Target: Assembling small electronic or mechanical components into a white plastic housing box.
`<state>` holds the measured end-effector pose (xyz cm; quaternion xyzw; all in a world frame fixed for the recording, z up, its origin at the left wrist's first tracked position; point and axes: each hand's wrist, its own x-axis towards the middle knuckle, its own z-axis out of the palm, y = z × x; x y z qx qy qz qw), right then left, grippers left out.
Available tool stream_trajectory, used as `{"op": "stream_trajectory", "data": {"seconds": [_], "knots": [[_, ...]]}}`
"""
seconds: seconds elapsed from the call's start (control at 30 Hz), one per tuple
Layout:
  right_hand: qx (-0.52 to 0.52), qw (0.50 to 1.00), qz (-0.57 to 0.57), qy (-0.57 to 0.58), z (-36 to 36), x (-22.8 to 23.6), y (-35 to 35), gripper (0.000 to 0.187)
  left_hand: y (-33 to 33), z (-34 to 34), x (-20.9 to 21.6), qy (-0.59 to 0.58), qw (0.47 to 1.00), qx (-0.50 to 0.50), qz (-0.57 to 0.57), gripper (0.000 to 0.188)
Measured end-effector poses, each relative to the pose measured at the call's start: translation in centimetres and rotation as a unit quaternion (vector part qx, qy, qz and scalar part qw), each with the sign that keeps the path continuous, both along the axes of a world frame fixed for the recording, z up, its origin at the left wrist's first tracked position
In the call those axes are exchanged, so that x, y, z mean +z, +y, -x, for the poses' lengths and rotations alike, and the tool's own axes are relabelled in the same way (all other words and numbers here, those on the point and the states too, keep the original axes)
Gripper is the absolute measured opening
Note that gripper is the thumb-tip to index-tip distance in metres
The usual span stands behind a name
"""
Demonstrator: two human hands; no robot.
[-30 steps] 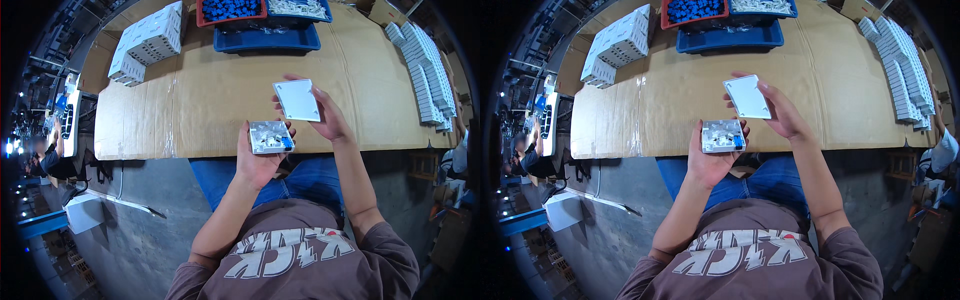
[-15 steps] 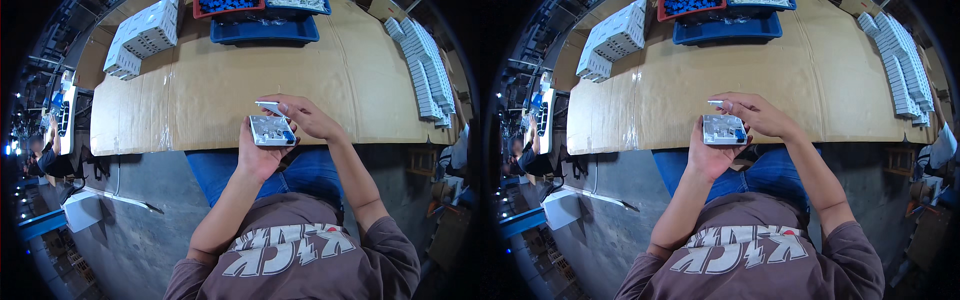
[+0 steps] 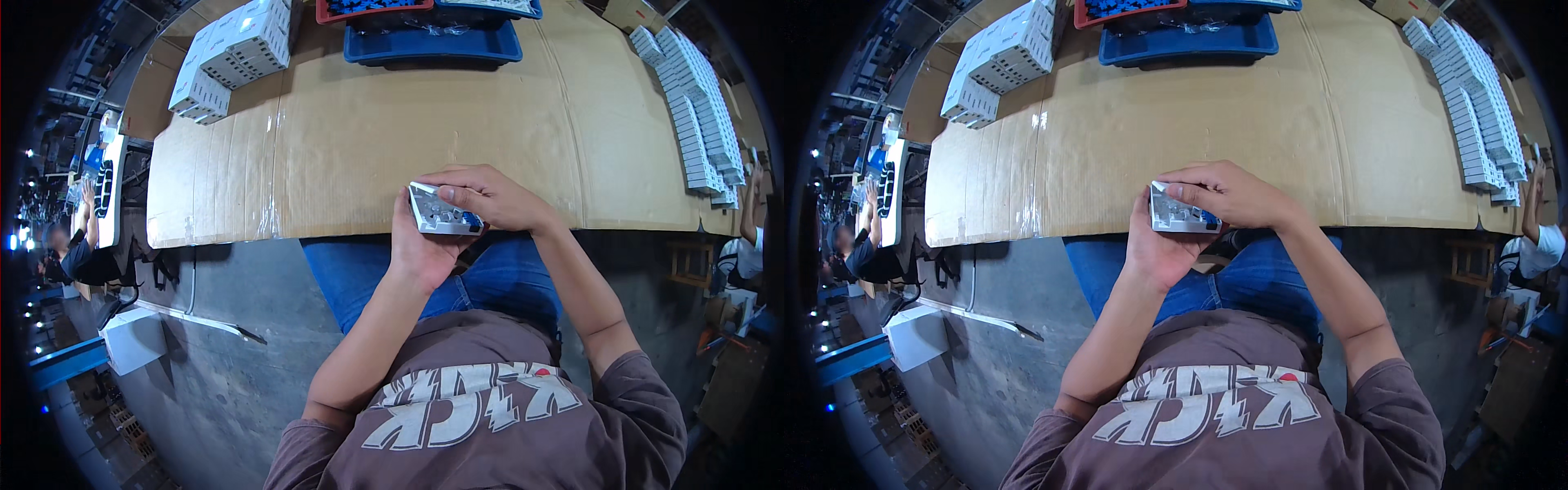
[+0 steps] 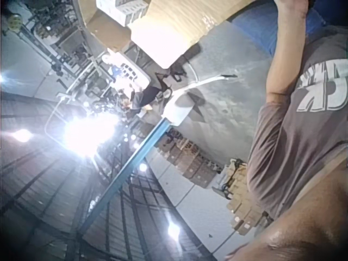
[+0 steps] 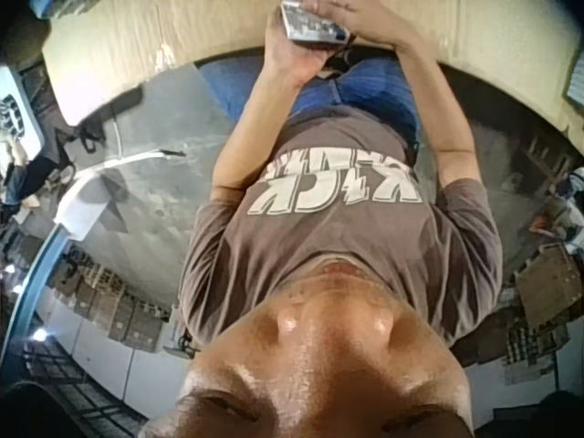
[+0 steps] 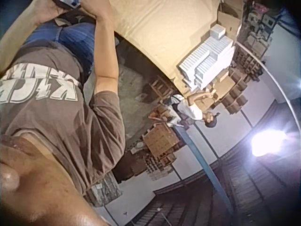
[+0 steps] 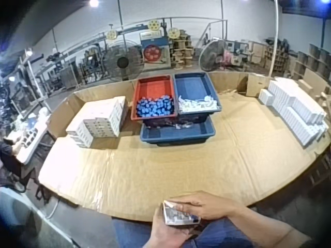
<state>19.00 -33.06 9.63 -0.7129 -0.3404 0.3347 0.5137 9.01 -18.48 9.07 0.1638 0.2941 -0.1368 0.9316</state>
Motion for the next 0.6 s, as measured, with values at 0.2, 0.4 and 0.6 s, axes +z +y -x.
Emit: {"op": "stream_trajectory", "data": {"seconds": [0.2, 0.4, 0.6], "knots": [[-0.004, 0.995, -0.005, 0.097, -0.3, -0.3, -0.4, 0.05, -0.4, -0.1, -0.7, 0.007, 1.0, 0.0, -0.001, 0.065], [-0.015, 0.997, 0.005, 0.081, -0.4, -1.2, -0.4, 0.049, -0.3, 0.0, -1.2, 0.002, 1.0, -0.007, 0.01, 0.06], [0.006, 0.998, 0.005, 0.062, -0.5, -1.0, -0.1, 0.049, -0.4, -0.2, -1.5, 0.008, 1.0, -0.011, 0.013, 0.066]]}}
